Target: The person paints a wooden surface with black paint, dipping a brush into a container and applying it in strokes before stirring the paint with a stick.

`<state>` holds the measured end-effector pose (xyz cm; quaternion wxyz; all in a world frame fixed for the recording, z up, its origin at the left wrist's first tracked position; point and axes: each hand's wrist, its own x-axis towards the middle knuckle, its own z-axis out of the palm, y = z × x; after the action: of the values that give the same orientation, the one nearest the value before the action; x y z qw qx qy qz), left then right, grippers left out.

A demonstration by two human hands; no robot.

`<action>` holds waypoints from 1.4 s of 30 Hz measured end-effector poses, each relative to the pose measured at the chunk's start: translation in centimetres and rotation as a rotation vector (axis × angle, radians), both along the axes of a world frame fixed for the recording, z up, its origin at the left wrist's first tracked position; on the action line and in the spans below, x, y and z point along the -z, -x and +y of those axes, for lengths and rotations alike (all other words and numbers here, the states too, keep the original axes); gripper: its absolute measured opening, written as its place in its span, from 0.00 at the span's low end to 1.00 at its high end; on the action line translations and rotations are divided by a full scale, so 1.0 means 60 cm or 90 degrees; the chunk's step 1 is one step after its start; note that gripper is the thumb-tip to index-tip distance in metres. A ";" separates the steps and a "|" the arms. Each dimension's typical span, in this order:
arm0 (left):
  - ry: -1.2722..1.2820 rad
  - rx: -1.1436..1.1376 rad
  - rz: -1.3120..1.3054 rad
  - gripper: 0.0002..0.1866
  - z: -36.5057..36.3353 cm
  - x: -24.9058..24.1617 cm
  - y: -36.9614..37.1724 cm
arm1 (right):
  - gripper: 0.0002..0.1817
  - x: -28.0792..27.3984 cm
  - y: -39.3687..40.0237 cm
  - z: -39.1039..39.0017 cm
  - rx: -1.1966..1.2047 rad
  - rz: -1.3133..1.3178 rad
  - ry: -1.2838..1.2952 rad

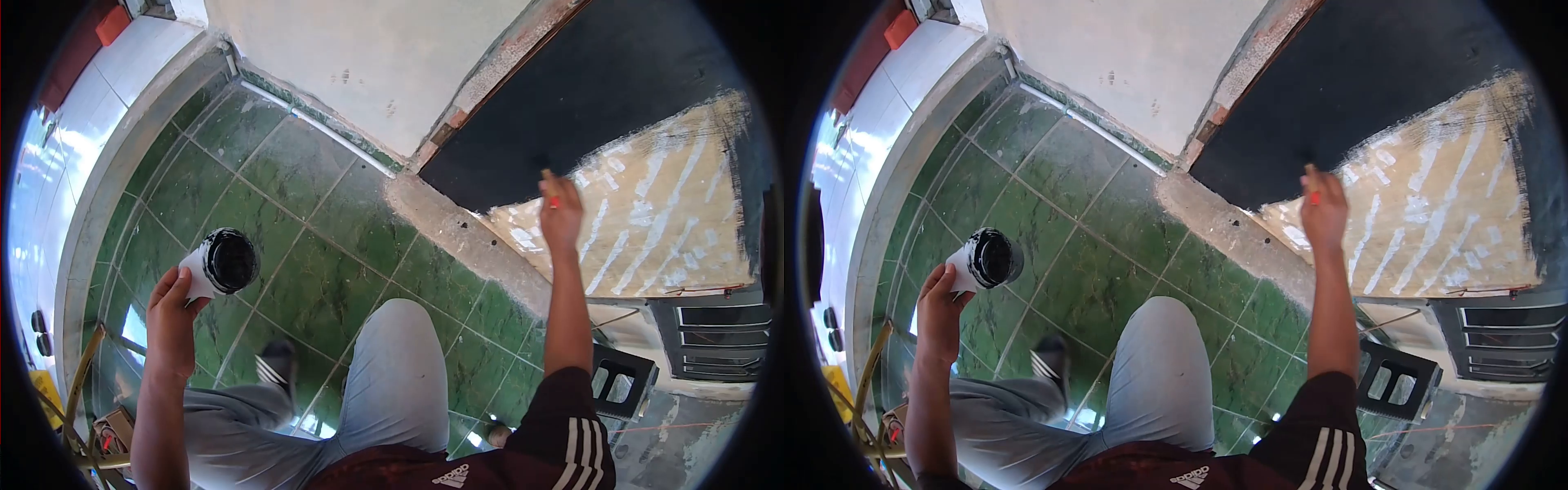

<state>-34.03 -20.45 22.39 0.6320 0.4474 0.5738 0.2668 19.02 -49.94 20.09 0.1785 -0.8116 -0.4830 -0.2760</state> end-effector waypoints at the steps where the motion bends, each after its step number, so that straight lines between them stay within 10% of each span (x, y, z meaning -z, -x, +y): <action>1: 0.012 0.006 -0.013 0.22 0.006 0.011 -0.005 | 0.10 -0.022 0.012 0.002 -0.010 -0.086 -0.058; 11: 0.058 0.165 -0.007 0.24 0.069 0.061 -0.131 | 0.13 0.382 0.021 -0.010 0.007 0.099 0.250; 22: 0.110 0.276 -0.059 0.23 0.089 0.146 -0.196 | 0.11 0.321 -0.005 0.058 -0.039 0.308 0.301; 27: 0.075 0.173 0.036 0.23 0.070 0.192 -0.166 | 0.06 0.247 -0.031 0.048 -0.113 -0.015 0.123; 36: 0.043 0.061 0.142 0.26 0.014 0.179 -0.031 | 0.08 0.392 -0.040 0.024 -0.131 0.181 0.251; 42: 0.072 0.026 0.173 0.23 -0.034 0.158 -0.011 | 0.06 0.309 -0.012 0.041 -0.151 0.031 0.075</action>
<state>-33.36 -22.47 12.94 0.5776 0.4547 0.6592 0.1583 19.75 -47.47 1.57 0.1734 -0.7645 -0.5863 -0.2042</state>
